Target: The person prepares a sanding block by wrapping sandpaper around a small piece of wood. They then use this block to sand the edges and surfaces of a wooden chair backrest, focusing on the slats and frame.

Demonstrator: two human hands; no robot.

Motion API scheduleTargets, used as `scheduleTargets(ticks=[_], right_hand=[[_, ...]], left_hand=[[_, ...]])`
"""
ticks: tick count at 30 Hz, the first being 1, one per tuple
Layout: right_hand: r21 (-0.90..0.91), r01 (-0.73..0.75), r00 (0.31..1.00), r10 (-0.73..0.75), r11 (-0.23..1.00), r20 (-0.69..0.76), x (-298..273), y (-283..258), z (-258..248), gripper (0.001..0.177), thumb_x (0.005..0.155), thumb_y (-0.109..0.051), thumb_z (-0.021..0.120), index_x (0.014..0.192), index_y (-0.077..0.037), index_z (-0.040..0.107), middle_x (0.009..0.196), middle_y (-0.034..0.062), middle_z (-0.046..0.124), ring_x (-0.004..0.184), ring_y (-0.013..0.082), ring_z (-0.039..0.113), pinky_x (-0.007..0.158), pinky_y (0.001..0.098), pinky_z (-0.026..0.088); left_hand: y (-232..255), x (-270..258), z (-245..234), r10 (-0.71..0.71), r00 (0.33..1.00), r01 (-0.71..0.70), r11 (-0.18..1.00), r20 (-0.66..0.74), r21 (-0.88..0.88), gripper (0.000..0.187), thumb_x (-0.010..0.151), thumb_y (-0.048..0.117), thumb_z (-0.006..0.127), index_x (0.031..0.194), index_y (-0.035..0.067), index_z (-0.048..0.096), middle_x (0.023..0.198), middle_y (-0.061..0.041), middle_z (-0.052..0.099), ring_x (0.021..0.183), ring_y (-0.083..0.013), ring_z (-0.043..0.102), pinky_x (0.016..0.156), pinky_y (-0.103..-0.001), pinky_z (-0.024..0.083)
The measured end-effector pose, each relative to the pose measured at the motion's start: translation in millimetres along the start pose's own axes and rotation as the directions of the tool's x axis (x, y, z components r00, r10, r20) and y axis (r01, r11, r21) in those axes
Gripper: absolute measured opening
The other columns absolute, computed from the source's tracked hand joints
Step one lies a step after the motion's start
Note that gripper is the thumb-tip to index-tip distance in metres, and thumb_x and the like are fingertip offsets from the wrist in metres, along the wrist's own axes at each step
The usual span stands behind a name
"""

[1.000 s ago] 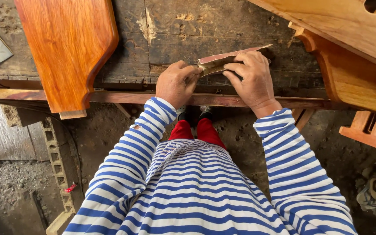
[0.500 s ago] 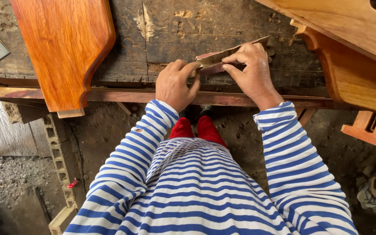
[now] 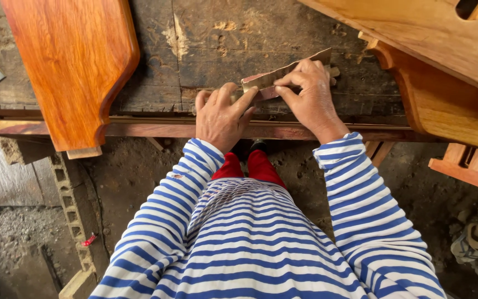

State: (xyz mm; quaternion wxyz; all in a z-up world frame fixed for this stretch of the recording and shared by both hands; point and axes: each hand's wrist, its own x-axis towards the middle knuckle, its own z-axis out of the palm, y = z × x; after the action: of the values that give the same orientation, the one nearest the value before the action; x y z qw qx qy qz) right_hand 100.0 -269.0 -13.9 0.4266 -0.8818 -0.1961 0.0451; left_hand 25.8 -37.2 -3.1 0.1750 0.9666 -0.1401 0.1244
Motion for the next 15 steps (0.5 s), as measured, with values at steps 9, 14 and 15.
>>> scheduleTargets(ticks=[9,14,15], right_hand=[[-0.024,-0.008,1.0,0.008,1.0,-0.013,1.1,-2.9,3.1,0.009,0.085,-0.015,0.082,0.092,-0.017,0.077,0.089,0.006,0.053,0.099,0.0303,0.056,0.093,0.0445,0.042],[-0.085,0.077,0.996,-0.081,0.993,-0.04,-6.5,-22.1,-23.3,0.012,0.089,-0.004,0.077,0.099,-0.011,0.078,0.095,0.0095,0.058,0.101,0.0338,0.057,0.093,0.0472,0.044],[-0.132,0.127,0.987,-0.138,0.983,-0.082,-11.0,-21.7,-30.1,0.016,0.089,-0.003,0.078,0.102,-0.012,0.079,0.1,0.0111,0.061,0.103,0.0342,0.058,0.095,0.0472,0.045]], left_hand=[[1.5,11.0,28.6,0.164,0.98,-0.159,0.986,-0.111,0.059,0.022,0.095,0.034,0.069,0.115,0.026,0.068,0.111,-0.007,0.055,0.108,-0.0279,0.057,0.091,-0.045,0.042],[0.7,16.6,20.5,0.199,0.971,-0.181,0.974,-0.133,0.139,0.017,0.092,0.031,0.073,0.108,0.029,0.068,0.107,-0.005,0.053,0.102,-0.0268,0.056,0.086,-0.042,0.042],[1.1,15.9,21.2,0.209,0.968,-0.187,0.97,-0.138,0.154,0.013,0.093,0.031,0.072,0.106,0.029,0.068,0.106,-0.005,0.053,0.1,-0.0265,0.056,0.085,-0.041,0.042]])
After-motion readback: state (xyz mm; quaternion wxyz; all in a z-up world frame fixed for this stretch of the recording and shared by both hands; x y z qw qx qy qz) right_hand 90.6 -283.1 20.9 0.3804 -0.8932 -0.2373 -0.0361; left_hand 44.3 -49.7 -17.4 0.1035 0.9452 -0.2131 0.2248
